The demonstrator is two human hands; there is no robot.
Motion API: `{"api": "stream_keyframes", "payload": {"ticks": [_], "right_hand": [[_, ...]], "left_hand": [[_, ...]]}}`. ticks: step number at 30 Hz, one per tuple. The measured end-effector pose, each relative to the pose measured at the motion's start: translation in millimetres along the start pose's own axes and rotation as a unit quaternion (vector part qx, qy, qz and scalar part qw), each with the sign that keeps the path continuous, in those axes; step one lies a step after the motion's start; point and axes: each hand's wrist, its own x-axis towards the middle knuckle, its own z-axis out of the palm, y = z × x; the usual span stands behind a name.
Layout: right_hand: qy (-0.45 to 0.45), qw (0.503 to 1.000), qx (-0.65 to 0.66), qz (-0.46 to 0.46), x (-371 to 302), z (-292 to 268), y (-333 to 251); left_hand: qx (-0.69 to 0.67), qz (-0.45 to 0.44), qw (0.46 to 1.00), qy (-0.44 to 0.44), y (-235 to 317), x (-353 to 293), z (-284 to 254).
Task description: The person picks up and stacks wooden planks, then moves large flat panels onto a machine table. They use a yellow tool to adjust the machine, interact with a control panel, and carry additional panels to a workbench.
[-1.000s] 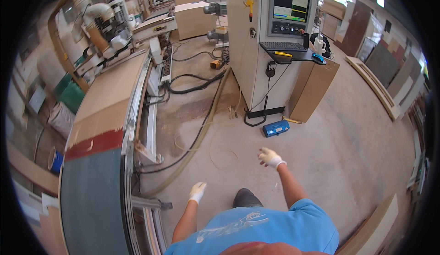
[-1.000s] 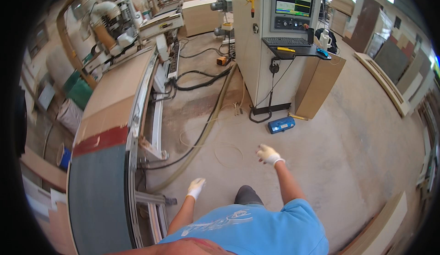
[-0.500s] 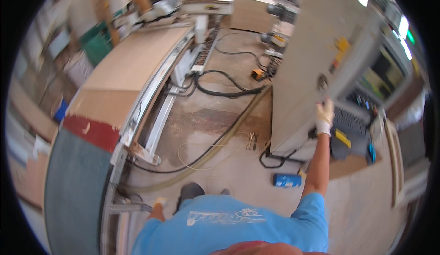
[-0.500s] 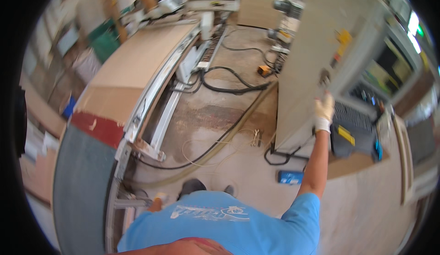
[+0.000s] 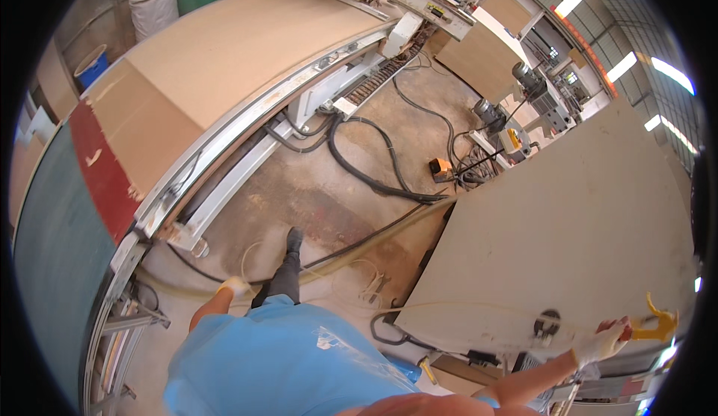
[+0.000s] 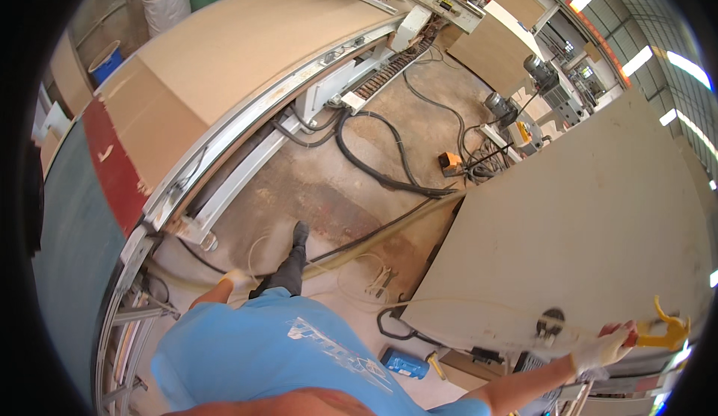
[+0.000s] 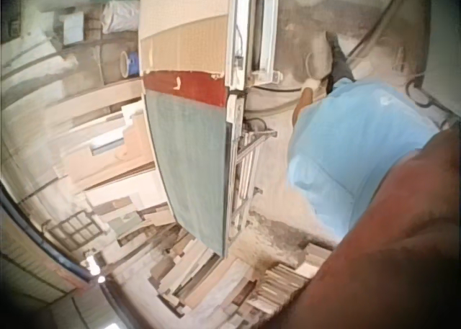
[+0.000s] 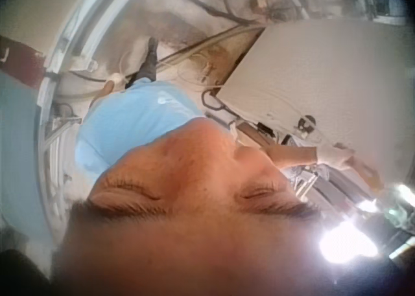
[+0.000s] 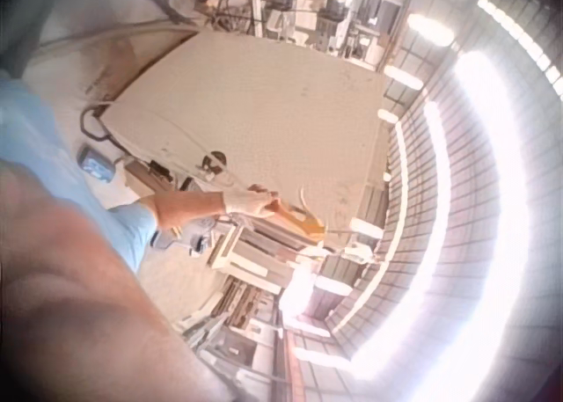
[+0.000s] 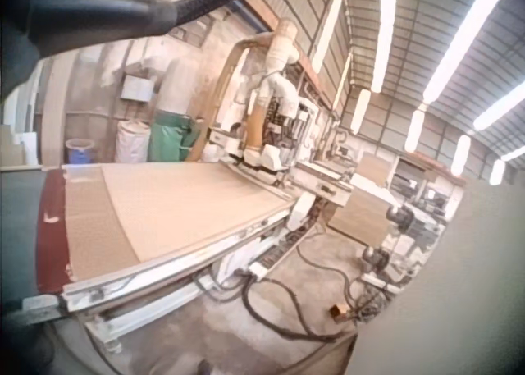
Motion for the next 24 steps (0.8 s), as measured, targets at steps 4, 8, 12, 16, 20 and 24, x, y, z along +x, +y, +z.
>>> {"api": "stream_keyframes", "payload": {"ticks": [4, 8, 12, 16, 20, 24], "right_hand": [[-0.304, 0.940, -0.050, 0.148, -115, 144, 51], [-0.585, 0.745, -0.307, 0.094, -319, 307, 108], [-0.686, 0.650, -0.285, 0.161, -418, 389, 123], [-0.775, 0.576, -0.146, 0.218, -407, 431, 165], [-0.864, 0.467, -0.107, 0.156, -390, 484, 245], [-0.891, 0.419, -0.119, 0.130, -367, 555, 329]], "left_hand": [[-0.094, 0.253, 0.963, 0.012, 256, 65, -117], [-0.361, 0.415, 0.809, -0.206, 465, 60, -169], [-0.601, 0.227, 0.741, -0.196, 561, 76, -199], [-0.536, 0.194, 0.809, -0.142, 572, 116, -225], [-0.651, 0.065, 0.749, -0.107, 572, 181, -236], [-0.759, 0.054, 0.635, -0.133, 596, 276, -274]]}}
